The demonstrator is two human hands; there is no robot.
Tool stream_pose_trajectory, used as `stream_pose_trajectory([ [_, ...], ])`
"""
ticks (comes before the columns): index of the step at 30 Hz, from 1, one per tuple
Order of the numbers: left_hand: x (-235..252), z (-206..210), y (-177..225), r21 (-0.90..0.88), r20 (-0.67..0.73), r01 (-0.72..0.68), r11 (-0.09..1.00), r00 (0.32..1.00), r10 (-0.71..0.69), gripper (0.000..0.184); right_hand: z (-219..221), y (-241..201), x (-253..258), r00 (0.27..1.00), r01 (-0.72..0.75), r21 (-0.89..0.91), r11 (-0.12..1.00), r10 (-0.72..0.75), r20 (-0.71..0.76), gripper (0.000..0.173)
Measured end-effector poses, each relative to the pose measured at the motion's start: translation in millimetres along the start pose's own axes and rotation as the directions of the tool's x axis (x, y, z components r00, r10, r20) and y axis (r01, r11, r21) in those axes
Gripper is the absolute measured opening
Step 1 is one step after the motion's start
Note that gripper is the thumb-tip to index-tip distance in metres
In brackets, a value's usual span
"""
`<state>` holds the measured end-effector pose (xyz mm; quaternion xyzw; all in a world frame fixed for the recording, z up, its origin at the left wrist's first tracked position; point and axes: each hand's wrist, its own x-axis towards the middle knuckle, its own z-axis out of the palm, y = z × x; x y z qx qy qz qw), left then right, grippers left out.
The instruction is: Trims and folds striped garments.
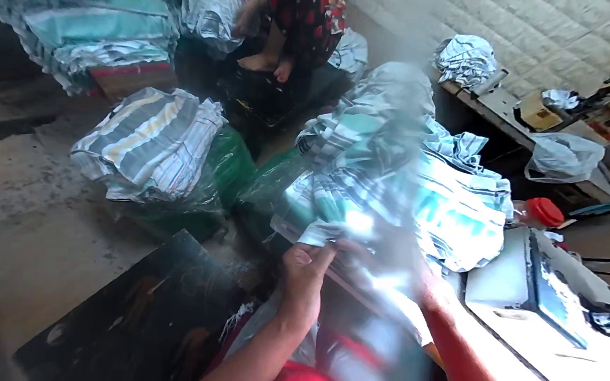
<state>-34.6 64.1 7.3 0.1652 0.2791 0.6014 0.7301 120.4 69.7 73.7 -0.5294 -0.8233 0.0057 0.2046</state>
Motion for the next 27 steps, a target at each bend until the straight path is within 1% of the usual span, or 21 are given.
stream_pose_trajectory([
  [3,-1.2,-0.3,-0.9,0.011,0.008,-0.011,1.000,1.000,0.011,0.010,3.4,-4.4,2.8,1.000,-0.007,-0.036,0.999,0.007,0.004,0.041],
  [6,-1.1,-0.9,0.0,0.010,0.007,-0.013,1.000,1.000,0.013,0.011,6.1,-5.2,5.5,0.998,-0.061,-0.048,0.997,0.062,0.026,0.046],
  [11,0.5,-1.6,0.3,0.003,-0.003,0.000,1.000,1.000,0.000,0.010,3.3,-1.3,-0.8,0.999,-0.001,-0.029,1.000,0.000,-0.032,0.045],
  [15,-1.0,-1.1,0.5,0.016,0.015,-0.018,1.000,1.000,0.018,0.008,7.1,-1.0,3.6,0.999,-0.043,-0.040,0.998,0.044,0.013,0.049],
  [18,-1.2,-1.5,1.0,0.012,0.018,-0.010,1.000,1.000,0.010,0.009,10.8,-3.7,4.8,0.999,-0.052,-0.043,0.998,0.052,-0.014,0.045],
  [22,-1.1,-2.5,0.9,-0.006,0.013,0.000,1.000,1.000,0.000,0.009,7.4,-5.5,-2.2,0.998,-0.005,-0.036,0.999,0.002,-0.066,0.041],
  [25,-0.3,-2.8,-0.7,0.012,0.010,-0.024,1.000,1.000,0.023,0.007,7.9,-1.2,-0.3,0.998,-0.058,-0.033,0.998,0.058,-0.004,0.049],
  [27,-0.9,-2.7,-1.9,0.030,0.008,-0.034,0.999,0.999,0.034,0.007,8.4,-2.0,1.0,0.997,-0.068,-0.053,0.996,0.069,0.017,0.051],
])
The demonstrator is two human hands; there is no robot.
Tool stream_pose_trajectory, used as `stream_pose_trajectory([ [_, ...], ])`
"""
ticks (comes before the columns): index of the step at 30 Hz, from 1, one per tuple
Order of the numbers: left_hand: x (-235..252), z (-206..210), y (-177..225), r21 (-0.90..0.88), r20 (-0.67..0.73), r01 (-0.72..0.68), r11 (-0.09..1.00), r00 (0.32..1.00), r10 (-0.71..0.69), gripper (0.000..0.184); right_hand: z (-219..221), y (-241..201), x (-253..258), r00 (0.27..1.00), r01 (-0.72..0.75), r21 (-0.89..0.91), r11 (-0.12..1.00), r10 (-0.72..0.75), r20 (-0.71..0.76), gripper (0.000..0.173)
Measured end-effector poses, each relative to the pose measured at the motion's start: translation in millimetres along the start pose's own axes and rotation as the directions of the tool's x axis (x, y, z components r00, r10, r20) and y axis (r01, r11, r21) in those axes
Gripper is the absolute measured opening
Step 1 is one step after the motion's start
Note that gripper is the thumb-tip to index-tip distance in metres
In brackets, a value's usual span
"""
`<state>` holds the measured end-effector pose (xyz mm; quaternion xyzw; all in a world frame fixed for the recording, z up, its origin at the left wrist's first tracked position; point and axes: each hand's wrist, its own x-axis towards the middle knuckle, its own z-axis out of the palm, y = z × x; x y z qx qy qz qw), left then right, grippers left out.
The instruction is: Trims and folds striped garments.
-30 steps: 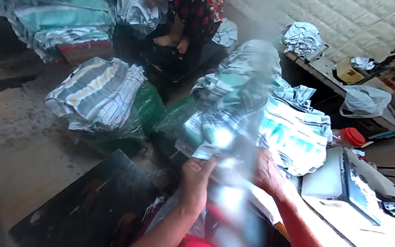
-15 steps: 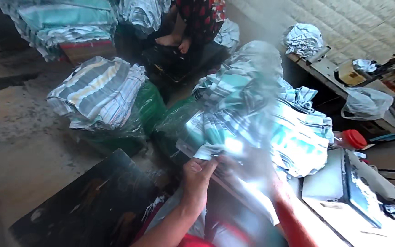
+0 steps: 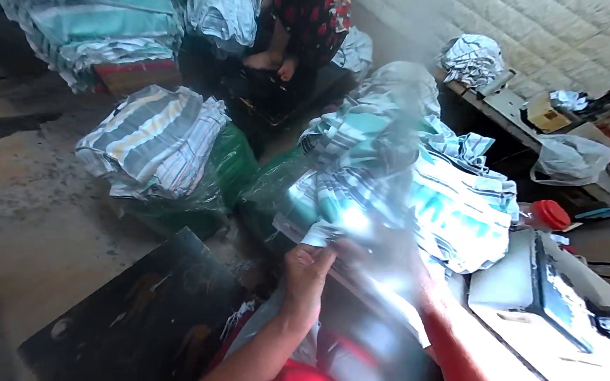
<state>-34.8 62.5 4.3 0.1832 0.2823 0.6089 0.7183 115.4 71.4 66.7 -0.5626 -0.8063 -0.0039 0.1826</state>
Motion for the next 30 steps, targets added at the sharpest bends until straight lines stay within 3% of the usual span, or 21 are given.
stream_pose_trajectory([
  [13,-1,-5,-4,0.079,0.009,-0.064,0.995,0.998,0.063,0.010,25,-19,2,0.991,-0.077,-0.057,0.995,0.070,-0.116,0.043],
  [15,0,-7,-5,0.087,0.002,-0.049,0.995,0.999,0.049,0.009,28,-19,1,0.984,-0.139,0.061,0.988,0.145,-0.104,0.042],
  [17,1,-12,-4,0.057,0.013,-0.019,0.998,1.000,0.019,0.009,26,-20,3,0.965,-0.239,0.311,0.920,0.261,-0.031,0.039],
  [20,3,-26,2,-0.063,0.040,0.071,0.996,0.997,-0.068,0.016,11,-26,10,0.918,-0.302,0.681,0.667,0.396,0.020,0.019],
  [23,9,-55,9,0.002,-0.019,0.089,0.996,0.996,-0.089,0.029,-5,-15,6,0.848,-0.289,0.823,0.489,0.530,-0.018,0.009],
  [26,14,-87,3,0.359,-0.046,-0.201,0.911,0.972,0.232,0.022,-14,4,-13,0.820,-0.175,0.861,0.478,0.555,-0.142,0.009],
  [27,15,-92,2,0.454,0.006,-0.320,0.832,0.934,0.356,0.021,-14,10,-19,0.825,-0.121,0.862,0.493,0.532,-0.188,0.006],
  [30,17,-77,4,0.568,0.250,-0.598,0.565,0.780,0.574,0.018,-17,6,-24,0.803,-0.111,0.865,0.489,0.557,-0.212,0.030],
])
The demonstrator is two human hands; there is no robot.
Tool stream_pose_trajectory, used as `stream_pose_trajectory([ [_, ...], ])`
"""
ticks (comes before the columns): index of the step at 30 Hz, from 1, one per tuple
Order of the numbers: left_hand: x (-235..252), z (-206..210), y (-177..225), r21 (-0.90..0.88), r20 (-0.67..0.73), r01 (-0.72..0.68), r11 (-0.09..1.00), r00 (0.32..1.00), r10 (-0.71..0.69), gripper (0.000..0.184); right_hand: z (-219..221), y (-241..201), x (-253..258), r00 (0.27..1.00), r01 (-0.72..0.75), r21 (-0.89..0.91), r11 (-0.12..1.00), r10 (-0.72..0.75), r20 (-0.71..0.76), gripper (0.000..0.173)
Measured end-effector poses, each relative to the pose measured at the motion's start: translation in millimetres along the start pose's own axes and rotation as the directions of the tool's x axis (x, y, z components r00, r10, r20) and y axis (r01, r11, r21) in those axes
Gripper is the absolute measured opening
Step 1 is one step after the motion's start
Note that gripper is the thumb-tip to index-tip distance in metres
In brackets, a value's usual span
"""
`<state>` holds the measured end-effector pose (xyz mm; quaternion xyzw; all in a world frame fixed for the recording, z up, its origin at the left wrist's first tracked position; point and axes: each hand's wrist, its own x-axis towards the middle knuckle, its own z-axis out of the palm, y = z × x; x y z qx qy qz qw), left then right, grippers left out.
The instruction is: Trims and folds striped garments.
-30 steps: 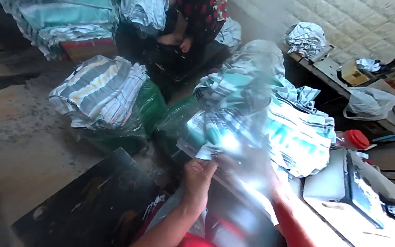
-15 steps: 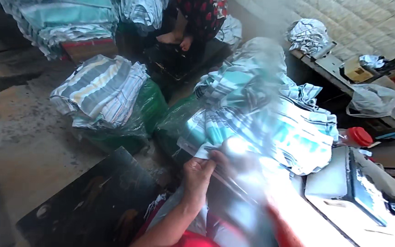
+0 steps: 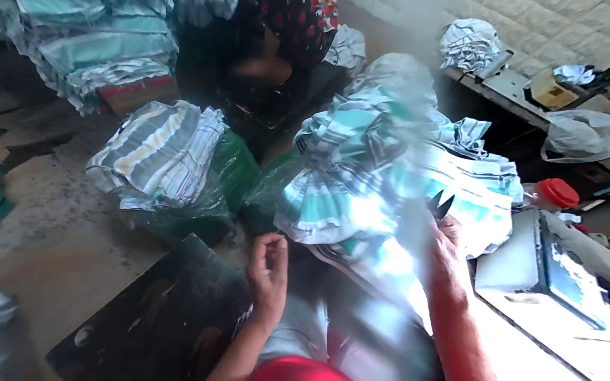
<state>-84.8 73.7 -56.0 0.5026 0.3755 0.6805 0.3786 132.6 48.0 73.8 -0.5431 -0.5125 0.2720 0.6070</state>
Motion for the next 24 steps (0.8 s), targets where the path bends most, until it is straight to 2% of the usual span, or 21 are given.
stream_pose_trajectory([
  [2,9,16,11,0.109,0.091,-0.159,0.981,0.985,0.150,0.017,11,-12,-2,0.994,-0.079,-0.074,0.994,0.073,-0.076,0.031],
  [3,14,24,14,0.191,0.155,-0.204,0.960,0.972,0.176,0.021,16,-15,-3,0.989,-0.104,-0.148,0.984,0.087,-0.117,0.028],
  [5,24,36,13,0.363,0.301,-0.294,0.884,0.935,0.188,0.033,8,0,-7,0.998,-0.014,-0.355,0.935,-0.010,-0.067,0.019],
  [6,29,39,10,0.397,0.341,-0.326,0.858,0.920,0.192,0.029,5,10,-8,0.997,0.018,-0.409,0.912,-0.048,-0.064,0.018],
  [7,33,39,7,0.386,0.346,-0.328,0.862,0.918,0.195,0.018,1,15,-9,0.997,0.020,-0.445,0.895,-0.050,-0.054,0.019],
  [9,40,28,3,0.293,0.297,-0.278,0.915,0.936,0.190,0.010,-9,25,-12,0.998,0.016,-0.461,0.887,-0.042,-0.046,0.020],
  [11,39,4,-4,0.241,0.182,-0.189,0.952,0.972,0.147,0.012,-21,31,-20,0.996,-0.046,-0.428,0.903,0.011,-0.084,0.019],
  [14,29,-25,-16,0.397,-0.005,-0.166,0.903,0.983,0.183,0.026,-27,41,-24,0.976,-0.111,-0.352,0.929,0.035,-0.214,0.014],
  [16,16,-24,-15,0.463,0.044,-0.248,0.851,0.965,0.257,0.038,-21,35,-23,0.981,-0.106,-0.367,0.924,0.036,-0.192,0.017],
  [19,2,3,-10,0.500,0.228,-0.391,0.773,0.920,0.318,0.055,-1,24,-27,0.988,-0.102,-0.440,0.892,0.040,-0.149,0.034],
  [21,4,20,-12,0.528,0.276,-0.411,0.743,0.911,0.307,0.067,4,35,-29,0.997,-0.066,-0.499,0.864,0.037,-0.069,0.055],
  [22,6,26,-15,0.547,0.268,-0.396,0.737,0.917,0.295,0.071,5,43,-30,1.000,-0.030,-0.544,0.838,0.020,-0.023,0.059],
  [23,10,30,-17,0.561,0.252,-0.385,0.733,0.923,0.292,0.073,7,50,-31,1.000,0.001,-0.579,0.815,0.010,0.017,0.054],
  [24,13,32,-20,0.567,0.243,-0.381,0.731,0.924,0.294,0.070,9,55,-33,0.999,0.027,-0.602,0.798,-0.009,0.033,0.040],
])
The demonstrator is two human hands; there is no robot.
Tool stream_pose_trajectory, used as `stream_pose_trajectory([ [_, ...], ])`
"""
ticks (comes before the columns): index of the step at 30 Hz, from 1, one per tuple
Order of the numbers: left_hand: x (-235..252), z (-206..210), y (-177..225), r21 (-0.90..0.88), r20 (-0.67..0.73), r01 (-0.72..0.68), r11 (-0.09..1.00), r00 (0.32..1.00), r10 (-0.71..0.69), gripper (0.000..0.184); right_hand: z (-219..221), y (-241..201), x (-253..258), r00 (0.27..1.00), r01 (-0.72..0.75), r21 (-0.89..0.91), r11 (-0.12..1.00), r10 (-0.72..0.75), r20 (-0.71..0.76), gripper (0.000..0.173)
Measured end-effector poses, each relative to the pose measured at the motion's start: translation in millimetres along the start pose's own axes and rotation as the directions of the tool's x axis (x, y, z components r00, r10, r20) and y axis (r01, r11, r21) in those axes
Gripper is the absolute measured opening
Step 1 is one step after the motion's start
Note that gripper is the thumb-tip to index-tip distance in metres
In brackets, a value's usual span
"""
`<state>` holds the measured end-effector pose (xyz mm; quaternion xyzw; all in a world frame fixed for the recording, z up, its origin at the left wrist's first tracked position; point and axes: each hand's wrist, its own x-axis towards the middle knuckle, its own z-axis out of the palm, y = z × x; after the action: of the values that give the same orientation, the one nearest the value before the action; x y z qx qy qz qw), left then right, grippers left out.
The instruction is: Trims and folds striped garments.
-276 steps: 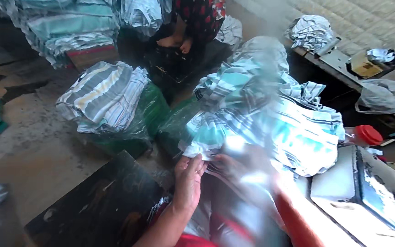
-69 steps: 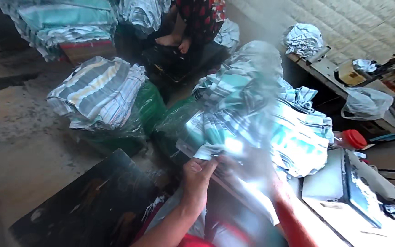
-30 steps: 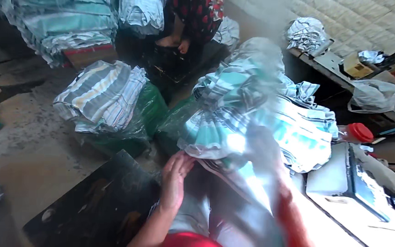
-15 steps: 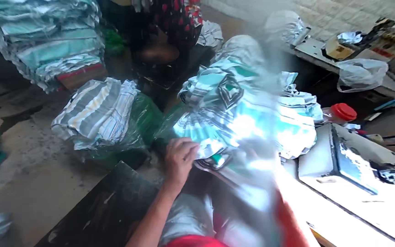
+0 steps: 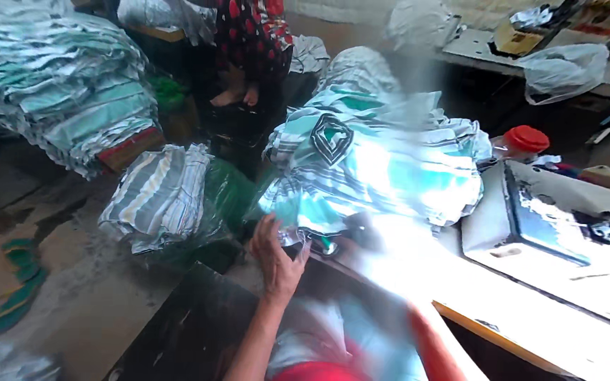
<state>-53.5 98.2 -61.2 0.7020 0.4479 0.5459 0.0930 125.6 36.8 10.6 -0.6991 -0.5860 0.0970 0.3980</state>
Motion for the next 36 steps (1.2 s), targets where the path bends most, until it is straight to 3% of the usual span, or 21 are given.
stream_pose_trajectory([
  [2,5,0,-6,-0.003,-0.004,-0.031,0.999,0.999,0.031,0.057,0,-4,-2,0.998,0.016,-0.017,1.000,-0.017,-0.060,0.020],
  [6,12,-21,-26,0.011,0.018,-0.143,0.990,0.990,0.143,0.016,-32,-27,-4,0.984,0.014,-0.021,1.000,-0.017,-0.180,0.016],
  [7,14,-28,-32,-0.013,0.015,-0.151,0.988,0.988,0.151,0.014,-40,-32,-6,0.983,0.009,-0.035,0.999,-0.016,-0.185,0.015],
  [9,17,-40,-41,-0.062,-0.047,-0.151,0.987,0.988,0.148,0.013,-45,-18,-9,0.959,0.125,-0.117,0.985,-0.150,-0.240,0.013],
  [11,22,-50,-47,-0.041,-0.077,-0.152,0.988,0.986,0.149,0.014,-44,0,-10,0.943,0.209,-0.261,0.942,-0.265,-0.200,0.016],
  [14,18,-63,-56,0.085,0.127,-0.035,0.996,0.992,0.024,0.029,-45,-6,-7,0.993,0.107,-0.277,0.955,-0.090,0.073,0.019],
  [16,10,-67,-62,0.085,0.197,0.128,0.988,0.970,-0.142,0.036,-53,10,-6,0.986,0.149,-0.265,0.952,-0.123,0.114,0.025],
  [18,2,-70,-58,-0.005,0.124,0.242,0.970,0.963,-0.239,0.036,-66,11,-7,0.986,0.165,-0.214,0.963,-0.155,0.060,0.039],
  [20,-2,-67,-41,-0.106,0.022,0.266,0.958,0.964,-0.265,0.032,-70,10,-6,0.989,0.142,-0.085,0.986,-0.145,-0.027,0.048],
  [22,-3,-60,-23,-0.218,-0.015,0.210,0.953,0.976,-0.219,0.029,-65,5,0,0.989,0.144,0.108,0.984,-0.141,-0.031,0.043],
  [25,5,-41,-1,-0.286,-0.014,0.096,0.953,0.994,-0.104,0.023,-46,-19,14,0.990,0.092,0.279,0.956,-0.118,0.078,0.034],
  [27,12,-30,5,-0.231,0.074,0.096,0.968,0.994,-0.081,0.030,-33,-40,22,0.981,0.019,0.372,0.928,-0.088,0.171,0.031],
  [29,17,-22,3,-0.173,0.172,0.109,0.979,0.982,-0.078,0.039,-15,-40,29,0.964,0.046,0.427,0.903,-0.152,0.216,0.027],
  [32,17,-17,-11,-0.222,0.070,0.037,0.974,0.997,-0.022,0.014,11,-26,38,0.957,0.024,0.448,0.894,-0.150,0.248,0.021],
  [36,-5,-36,-30,-0.277,-0.023,0.059,0.959,0.997,-0.068,0.011,4,-34,39,0.965,-0.131,0.482,0.866,0.000,0.261,0.023],
])
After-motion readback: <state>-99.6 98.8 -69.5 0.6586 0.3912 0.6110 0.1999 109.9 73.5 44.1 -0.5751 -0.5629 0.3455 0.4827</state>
